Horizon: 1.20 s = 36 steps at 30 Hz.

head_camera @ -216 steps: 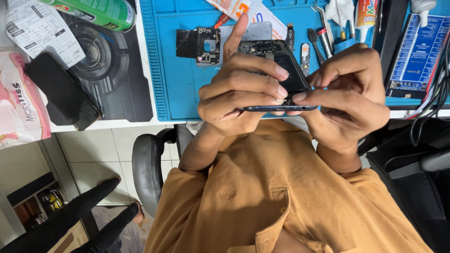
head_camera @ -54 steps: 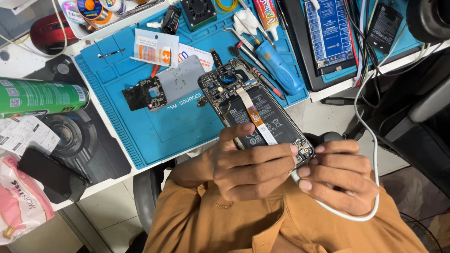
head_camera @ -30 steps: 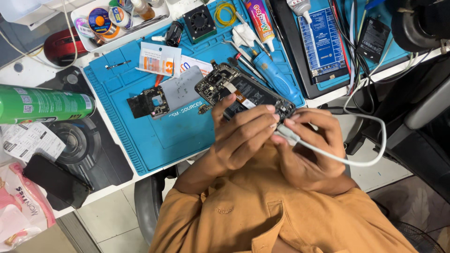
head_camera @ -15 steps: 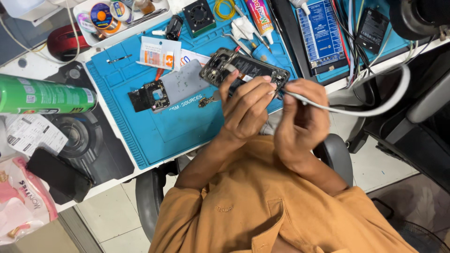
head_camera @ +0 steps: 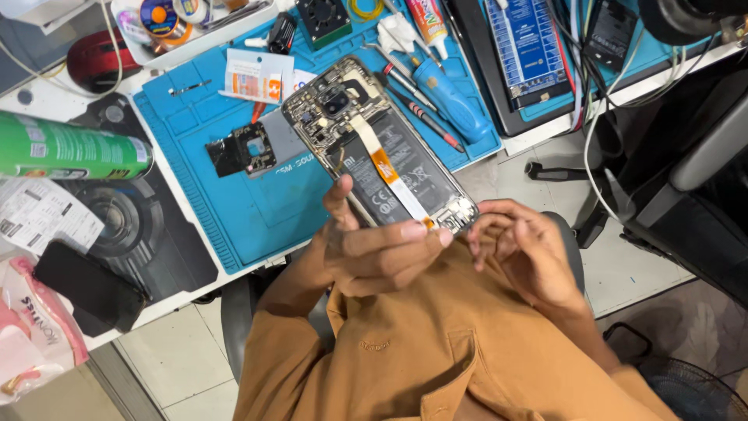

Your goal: The person is repairing a disassembled smartphone. They use a small tool to adjust and connect internal components near the battery and charging port, then briefly plug in a charging cable to test the connection.

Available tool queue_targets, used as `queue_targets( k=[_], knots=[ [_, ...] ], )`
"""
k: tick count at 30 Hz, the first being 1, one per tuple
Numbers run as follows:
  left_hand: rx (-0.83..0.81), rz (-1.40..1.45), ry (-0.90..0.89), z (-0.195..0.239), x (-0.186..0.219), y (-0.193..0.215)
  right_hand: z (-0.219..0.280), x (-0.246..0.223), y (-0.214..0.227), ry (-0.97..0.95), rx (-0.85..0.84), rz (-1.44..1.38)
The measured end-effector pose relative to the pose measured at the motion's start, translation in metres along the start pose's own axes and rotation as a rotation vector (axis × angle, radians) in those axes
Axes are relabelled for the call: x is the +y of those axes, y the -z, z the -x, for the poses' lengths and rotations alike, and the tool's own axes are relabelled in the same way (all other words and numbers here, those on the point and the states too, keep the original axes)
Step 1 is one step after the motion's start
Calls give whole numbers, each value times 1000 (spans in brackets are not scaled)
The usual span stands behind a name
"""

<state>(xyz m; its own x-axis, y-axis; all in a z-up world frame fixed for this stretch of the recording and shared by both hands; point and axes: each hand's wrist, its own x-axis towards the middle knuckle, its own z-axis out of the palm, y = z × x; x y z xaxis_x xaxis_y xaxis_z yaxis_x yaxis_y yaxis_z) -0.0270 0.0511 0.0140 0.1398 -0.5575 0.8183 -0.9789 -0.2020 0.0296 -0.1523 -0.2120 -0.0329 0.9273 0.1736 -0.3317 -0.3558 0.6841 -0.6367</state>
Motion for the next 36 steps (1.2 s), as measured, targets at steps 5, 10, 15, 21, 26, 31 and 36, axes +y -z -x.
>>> queue_targets(
  k=[5,10,15,21,26,31,36],
  knots=[
    [93,-10,-81,1,0,-1,-27,-30,-48,80,-158,92],
    [44,-164,-91,19,-5,16,-59,-31,-77,-39,-148,195],
    [-12,-253,-18,35,-5,32,-85,-23,-80,-54,-241,210],
    [20,-285,150,47,-11,34,-108,-15,-90,49,-227,287],
    [30,-280,288,53,-15,33,-123,-9,-99,123,-214,331],
    [382,123,674,30,-18,34,-130,-6,-103,227,-239,377],
    [756,893,1117,13,1,22,-135,4,-105,281,-213,432]
  ],
)
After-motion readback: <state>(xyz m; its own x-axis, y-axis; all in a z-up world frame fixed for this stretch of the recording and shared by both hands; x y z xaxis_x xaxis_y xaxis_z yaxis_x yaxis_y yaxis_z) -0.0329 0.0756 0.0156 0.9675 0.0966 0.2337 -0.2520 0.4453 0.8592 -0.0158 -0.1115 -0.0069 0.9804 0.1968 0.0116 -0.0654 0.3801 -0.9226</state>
